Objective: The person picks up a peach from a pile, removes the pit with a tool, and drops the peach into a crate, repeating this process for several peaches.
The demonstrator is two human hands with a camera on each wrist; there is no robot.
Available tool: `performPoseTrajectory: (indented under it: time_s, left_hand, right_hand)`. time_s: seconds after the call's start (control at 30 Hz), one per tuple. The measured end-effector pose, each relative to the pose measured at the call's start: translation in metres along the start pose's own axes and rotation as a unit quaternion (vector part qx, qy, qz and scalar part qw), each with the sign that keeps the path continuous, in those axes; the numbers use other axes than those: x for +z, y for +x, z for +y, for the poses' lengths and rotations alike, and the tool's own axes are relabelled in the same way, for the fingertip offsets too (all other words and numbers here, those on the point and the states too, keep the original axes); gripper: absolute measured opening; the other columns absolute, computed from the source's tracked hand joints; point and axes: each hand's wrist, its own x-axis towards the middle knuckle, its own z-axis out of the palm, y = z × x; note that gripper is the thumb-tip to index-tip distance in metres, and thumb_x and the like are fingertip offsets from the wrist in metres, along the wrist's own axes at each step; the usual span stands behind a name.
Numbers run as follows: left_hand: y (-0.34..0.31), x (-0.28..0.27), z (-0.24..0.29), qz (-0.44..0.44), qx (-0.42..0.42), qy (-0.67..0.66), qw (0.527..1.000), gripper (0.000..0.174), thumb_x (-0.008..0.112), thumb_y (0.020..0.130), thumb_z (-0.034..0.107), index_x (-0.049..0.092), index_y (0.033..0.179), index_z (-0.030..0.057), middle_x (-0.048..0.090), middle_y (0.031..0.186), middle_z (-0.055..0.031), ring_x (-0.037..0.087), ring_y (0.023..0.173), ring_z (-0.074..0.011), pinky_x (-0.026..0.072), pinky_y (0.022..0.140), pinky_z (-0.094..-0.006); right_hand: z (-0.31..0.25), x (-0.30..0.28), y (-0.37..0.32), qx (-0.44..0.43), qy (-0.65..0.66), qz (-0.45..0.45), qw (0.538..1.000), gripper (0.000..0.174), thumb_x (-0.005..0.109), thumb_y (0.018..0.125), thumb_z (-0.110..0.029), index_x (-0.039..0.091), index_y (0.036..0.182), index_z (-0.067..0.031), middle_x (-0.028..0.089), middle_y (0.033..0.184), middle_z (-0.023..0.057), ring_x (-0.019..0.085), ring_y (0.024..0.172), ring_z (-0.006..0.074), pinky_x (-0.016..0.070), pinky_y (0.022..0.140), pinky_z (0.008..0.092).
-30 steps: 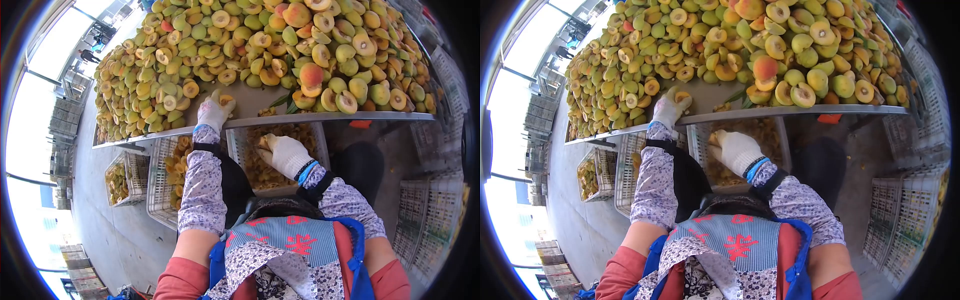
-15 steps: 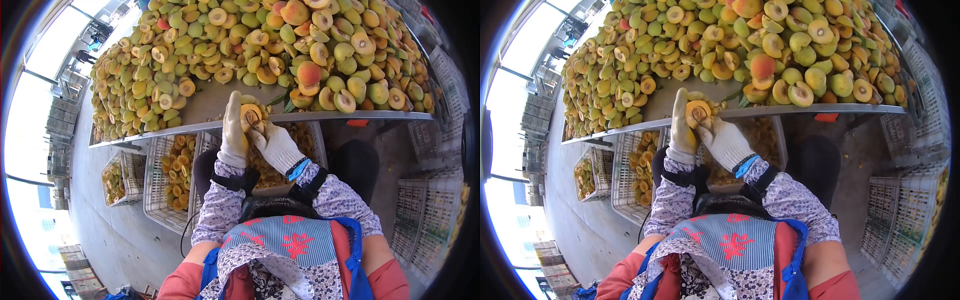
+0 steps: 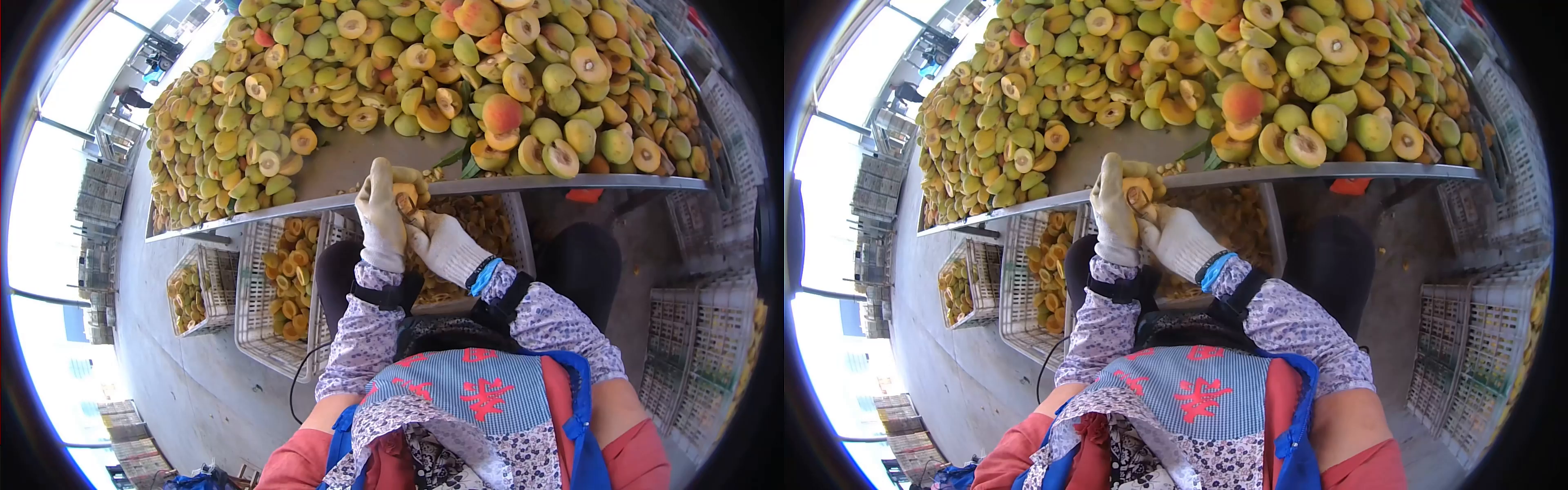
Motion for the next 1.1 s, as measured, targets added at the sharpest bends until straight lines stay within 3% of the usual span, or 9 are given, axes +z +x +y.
performPoseTrajectory:
  time_s: [0.1,0.2,0.3,0.4,0.63,0.77,0.93,1.03,1.1]
  left_hand:
    - [0.001,-0.002,0.001,-0.014,-0.009,0.037,0.999,0.05,0.054,0.103,0.041,0.066,0.08,-0.0015,0.066,0.073,-0.0127,0.063,0.064,-0.0205,0.0543,0.064,-0.0315]
    - [0.001,-0.001,0.0,-0.02,-0.01,0.06,0.998,0.049,0.055,0.102,0.04,0.067,0.079,-0.0012,0.067,0.073,-0.0125,0.063,0.064,-0.0199,0.054,0.064,-0.0313]
    - [-0.001,-0.004,-0.002,-0.032,-0.005,0.046,0.998,0.047,0.056,0.102,0.04,0.066,0.079,-0.0001,0.067,0.075,-0.0129,0.063,0.063,-0.0199,0.0533,0.063,-0.0316]
    - [0.003,-0.013,-0.002,-0.095,-0.022,-0.026,0.995,0.046,0.057,0.102,0.039,0.065,0.077,0.0012,0.067,0.077,-0.0135,0.062,0.063,-0.0209,0.053,0.062,-0.0327]
    - [0.006,-0.021,0.009,-0.177,-0.121,-0.077,0.974,0.045,0.059,0.099,0.04,0.06,0.075,0.0029,0.064,0.075,-0.0147,0.062,0.064,-0.0243,0.052,0.06,-0.0359]
    - [0.008,-0.019,0.015,-0.198,-0.101,0.057,0.973,0.041,0.058,0.099,0.041,0.056,0.077,0.0065,0.061,0.076,-0.0123,0.061,0.066,-0.0257,0.0519,0.06,-0.0368]
    - [-0.001,-0.013,0.0,-0.133,-0.151,-0.235,0.951,0.037,0.058,0.099,0.041,0.054,0.079,0.0103,0.059,0.078,-0.0093,0.061,0.068,-0.0258,0.0512,0.06,-0.0382]
    - [0.009,-0.022,-0.004,-0.103,-0.129,-0.295,0.941,0.034,0.057,0.1,0.041,0.054,0.08,0.0137,0.058,0.078,-0.006,0.06,0.07,-0.0254,0.0519,0.061,-0.0398]
    - [0.015,-0.031,0.004,-0.108,-0.135,-0.357,0.918,0.033,0.057,0.1,0.041,0.055,0.081,0.0142,0.058,0.079,-0.0048,0.061,0.071,-0.0255,0.0529,0.061,-0.0409]
  right_hand:
    - [0.011,0.007,0.002,0.022,0.027,-0.007,0.999,0.03,0.055,0.098,-0.024,0.064,0.107,0.0027,0.069,0.097,0.0267,0.067,0.096,0.0434,0.053,0.084,0.0444]
    - [0.036,0.022,0.004,-0.004,0.082,-0.003,0.997,0.031,0.055,0.1,-0.029,0.06,0.098,0.0014,0.066,0.08,0.0097,0.062,0.072,0.021,0.0509,0.068,0.0347]
    - [0.004,0.001,-0.005,0.07,0.128,-0.091,0.985,0.038,0.051,0.103,-0.035,0.062,0.101,0.001,0.068,0.081,0.0113,0.064,0.069,0.0269,0.0531,0.068,0.0418]
    - [-0.014,-0.012,-0.01,0.258,0.375,-0.217,0.864,0.044,0.047,0.105,-0.047,0.057,0.091,-0.0066,0.051,0.063,-0.0011,0.046,0.049,0.0128,0.0416,0.047,0.0335]
    - [-0.012,-0.023,-0.007,0.3,0.486,-0.314,0.759,0.043,0.046,0.104,-0.052,0.052,0.089,-0.0123,0.032,0.058,-0.0083,0.028,0.043,0.0045,0.0265,0.039,0.0248]
    - [-0.024,-0.026,-0.013,0.272,0.359,-0.281,0.847,0.044,0.046,0.104,-0.052,0.053,0.09,-0.0111,0.032,0.057,-0.0078,0.027,0.042,0.0053,0.0263,0.039,0.0264]
    - [-0.009,-0.015,-0.009,0.209,0.308,-0.236,0.898,0.044,0.051,0.103,-0.046,0.058,0.09,-0.0058,0.05,0.059,0.0013,0.043,0.044,0.0147,0.0401,0.045,0.0337]
    - [0.013,0.003,-0.007,-0.132,0.043,-0.104,0.985,0.042,0.056,0.101,-0.042,0.063,0.094,-0.0014,0.066,0.073,0.0134,0.061,0.062,0.0287,0.0507,0.061,0.04]
    - [0.003,-0.007,-0.014,-0.046,-0.044,-0.14,0.988,0.04,0.058,0.098,-0.04,0.066,0.104,-0.0016,0.071,0.093,0.0216,0.068,0.089,0.0374,0.0532,0.081,0.0438]
